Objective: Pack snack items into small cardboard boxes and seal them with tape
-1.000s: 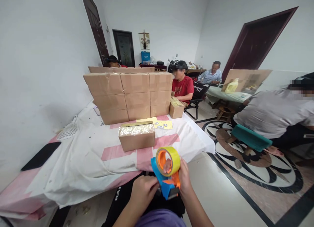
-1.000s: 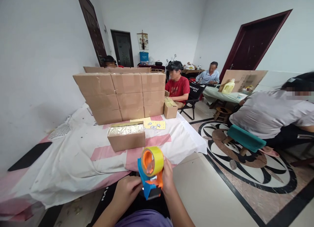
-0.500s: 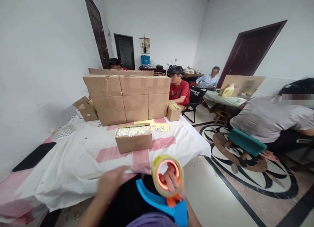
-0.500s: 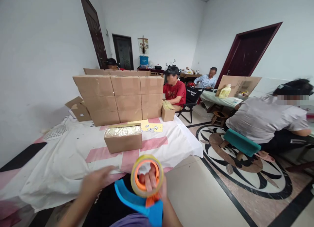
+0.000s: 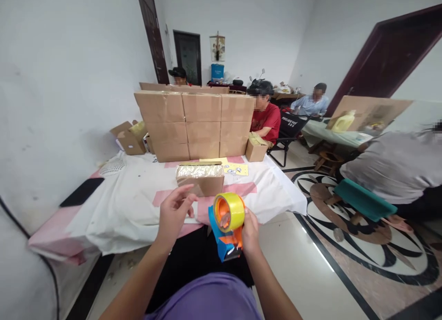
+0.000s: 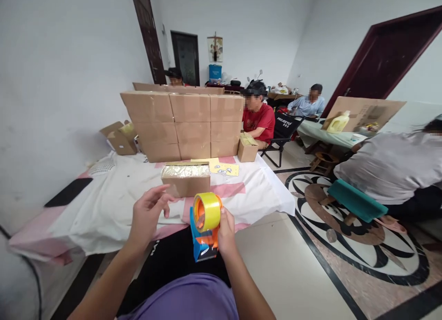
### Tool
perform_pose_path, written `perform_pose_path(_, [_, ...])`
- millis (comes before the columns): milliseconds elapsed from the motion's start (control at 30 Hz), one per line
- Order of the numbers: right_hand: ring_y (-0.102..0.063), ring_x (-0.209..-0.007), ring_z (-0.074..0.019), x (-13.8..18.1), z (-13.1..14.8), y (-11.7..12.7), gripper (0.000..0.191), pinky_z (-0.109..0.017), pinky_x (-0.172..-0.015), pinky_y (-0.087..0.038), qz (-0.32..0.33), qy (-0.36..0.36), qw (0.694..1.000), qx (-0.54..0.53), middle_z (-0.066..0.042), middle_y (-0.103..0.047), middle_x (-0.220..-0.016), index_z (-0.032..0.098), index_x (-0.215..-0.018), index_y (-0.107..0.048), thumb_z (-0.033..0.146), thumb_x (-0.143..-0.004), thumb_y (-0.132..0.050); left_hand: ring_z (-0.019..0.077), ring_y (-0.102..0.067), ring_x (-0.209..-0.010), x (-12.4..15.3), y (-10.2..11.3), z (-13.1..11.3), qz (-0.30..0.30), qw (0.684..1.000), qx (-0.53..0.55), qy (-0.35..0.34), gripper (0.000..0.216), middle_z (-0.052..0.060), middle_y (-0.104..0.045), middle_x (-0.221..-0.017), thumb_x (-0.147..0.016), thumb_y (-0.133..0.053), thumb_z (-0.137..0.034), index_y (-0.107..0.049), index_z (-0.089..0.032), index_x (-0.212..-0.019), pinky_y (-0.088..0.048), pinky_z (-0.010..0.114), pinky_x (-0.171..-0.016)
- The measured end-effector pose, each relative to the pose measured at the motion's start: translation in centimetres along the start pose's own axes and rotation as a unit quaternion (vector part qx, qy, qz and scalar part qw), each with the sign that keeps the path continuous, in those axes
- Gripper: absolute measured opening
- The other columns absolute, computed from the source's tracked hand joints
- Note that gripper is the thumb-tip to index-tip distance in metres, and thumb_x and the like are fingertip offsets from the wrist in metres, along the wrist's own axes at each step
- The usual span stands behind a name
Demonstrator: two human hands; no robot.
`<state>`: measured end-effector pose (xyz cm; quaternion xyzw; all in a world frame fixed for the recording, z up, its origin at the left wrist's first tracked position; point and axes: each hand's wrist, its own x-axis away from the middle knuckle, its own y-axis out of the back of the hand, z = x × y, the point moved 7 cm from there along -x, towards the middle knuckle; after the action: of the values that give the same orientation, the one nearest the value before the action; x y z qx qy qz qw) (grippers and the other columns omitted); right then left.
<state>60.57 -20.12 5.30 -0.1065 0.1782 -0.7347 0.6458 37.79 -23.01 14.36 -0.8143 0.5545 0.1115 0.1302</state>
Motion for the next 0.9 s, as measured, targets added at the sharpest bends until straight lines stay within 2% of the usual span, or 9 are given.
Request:
perform_pose_path(100, [-0.053, -0.062, -0.0156, 0.1, 0.3, -0.9, 0.054, -0.026, -0.058, -0.046, 0.054, 0.005, 0.998, 0.030, -0.001, -0.062, -0.067, 0.018, -0.073, -0.065, 0.070, -0.085, -0.060, 0.0065, -0.054, -0.048, -0.6, -0.5, 0.1, 0.009, 0.999, 0.035, -0.008, 0.044, -0.001, -0.067, -0.078, -0.080, -0.077, -0.040, -0.065, -0.017, -0.115, -0.047, 0.020, -0.045])
perform_pose_path(200, [-0.051, -0.060, -0.0146, 0.2, 0.0, -1.7, 0.053, -0.025, -0.056, -0.044, 0.094, 0.008, 0.995, 0.038, 0.000, -0.059, -0.065, 0.019, -0.071, -0.063, 0.068, -0.089, -0.057, 0.0147, -0.069, -0.083, -0.6, -1.1, 0.4, -0.002, 0.998, 0.058, -0.027, 0.058, 0.005, -0.068, -0.101, -0.077, -0.081, -0.040, -0.059, -0.021, -0.127, -0.058, 0.026, -0.072])
perform_pose_path(267, [-0.052, -0.061, -0.0153, 0.6, -0.5, -2.5, 0.052, -0.026, -0.057, -0.045, 0.131, 0.007, 0.990, 0.047, -0.001, -0.061, -0.067, 0.019, -0.075, -0.065, 0.067, -0.092, -0.053, 0.0232, -0.067, -0.111, -0.3, -2.1, 0.6, 0.017, 0.997, 0.072, -0.032, 0.070, 0.009, -0.064, -0.118, -0.077, -0.081, -0.046, -0.052, -0.024, -0.137, -0.058, 0.034, -0.088])
perform_pose_path(367, [-0.057, -0.066, -0.0185, 1.6, -1.2, -3.6, 0.053, -0.029, -0.064, -0.049, 0.188, 0.020, 0.979, 0.080, -0.004, -0.066, -0.075, 0.020, -0.088, -0.072, 0.065, -0.097, -0.047, 0.0312, -0.057, -0.130, 0.4, -3.8, 1.1, 0.074, 0.995, 0.063, -0.031, 0.090, 0.013, -0.054, -0.137, -0.074, -0.083, -0.051, -0.037, -0.030, -0.149, -0.055, 0.039, -0.095])
perform_pose_path(433, [-0.062, -0.076, -0.0222, 2.2, -1.1, -4.0, 0.055, -0.034, -0.075, -0.052, 0.214, 0.055, 0.969, 0.107, -0.007, -0.071, -0.085, 0.021, -0.100, -0.075, 0.067, -0.096, -0.045, 0.0317, -0.056, -0.132, 0.6, -4.4, 1.6, 0.084, 0.995, 0.027, -0.038, 0.100, 0.013, -0.047, -0.146, -0.071, -0.086, -0.047, -0.030, -0.034, -0.152, -0.055, 0.039, -0.095])
perform_pose_path(533, [-0.065, -0.098, -0.0283, 3.0, -1.1, -4.6, 0.059, -0.039, -0.093, -0.051, 0.243, 0.108, 0.955, 0.134, -0.011, -0.072, -0.107, 0.024, -0.120, -0.072, 0.069, -0.096, -0.042, 0.0299, -0.059, -0.127, 0.8, -4.7, 2.6, 0.078, 0.995, -0.020, -0.051, 0.103, 0.015, -0.043, -0.150, -0.072, -0.086, -0.043, -0.025, -0.036, -0.154, -0.055, 0.040, -0.093])
perform_pose_path(667, [-0.065, -0.107, -0.0293, 3.0, -2.3, -5.5, 0.056, -0.040, -0.097, -0.052, 0.271, 0.099, 0.951, 0.108, -0.011, -0.071, -0.111, 0.025, -0.127, -0.067, 0.066, -0.098, -0.041, 0.0308, -0.057, -0.127, 1.0, -5.0, 4.4, 0.054, 0.994, -0.077, -0.053, 0.105, 0.017, -0.038, -0.155, -0.071, -0.086, -0.040, -0.024, -0.034, -0.155, -0.053, 0.045, -0.098])
perform_pose_path(800, [-0.064, -0.113, -0.0278, 2.4, -3.0, -5.8, 0.053, -0.041, -0.103, -0.049, 0.269, 0.102, 0.955, 0.077, -0.011, -0.069, -0.119, 0.024, -0.133, -0.061, 0.060, -0.100, -0.042, 0.0321, -0.058, -0.126, 1.2, -5.8, 5.7, 0.051, 0.990, -0.124, -0.045, 0.102, 0.017, -0.051, -0.145, -0.070, -0.086, -0.039, -0.029, -0.029, -0.154, -0.052, 0.048, -0.099])
perform_pose_path(900, [-0.066, -0.100, -0.0254, 1.9, -3.2, -5.6, 0.050, -0.039, -0.096, -0.052, 0.303, 0.113, 0.940, 0.112, -0.010, -0.071, -0.108, 0.021, -0.126, -0.065, 0.057, -0.100, -0.044, 0.0288, -0.065, -0.115, 0.7, -6.3, 6.3, 0.091, 0.990, -0.111, -0.013, 0.078, 0.013, -0.066, -0.126, -0.079, -0.078, -0.042, -0.043, -0.025, -0.147, -0.054, 0.045, -0.096])
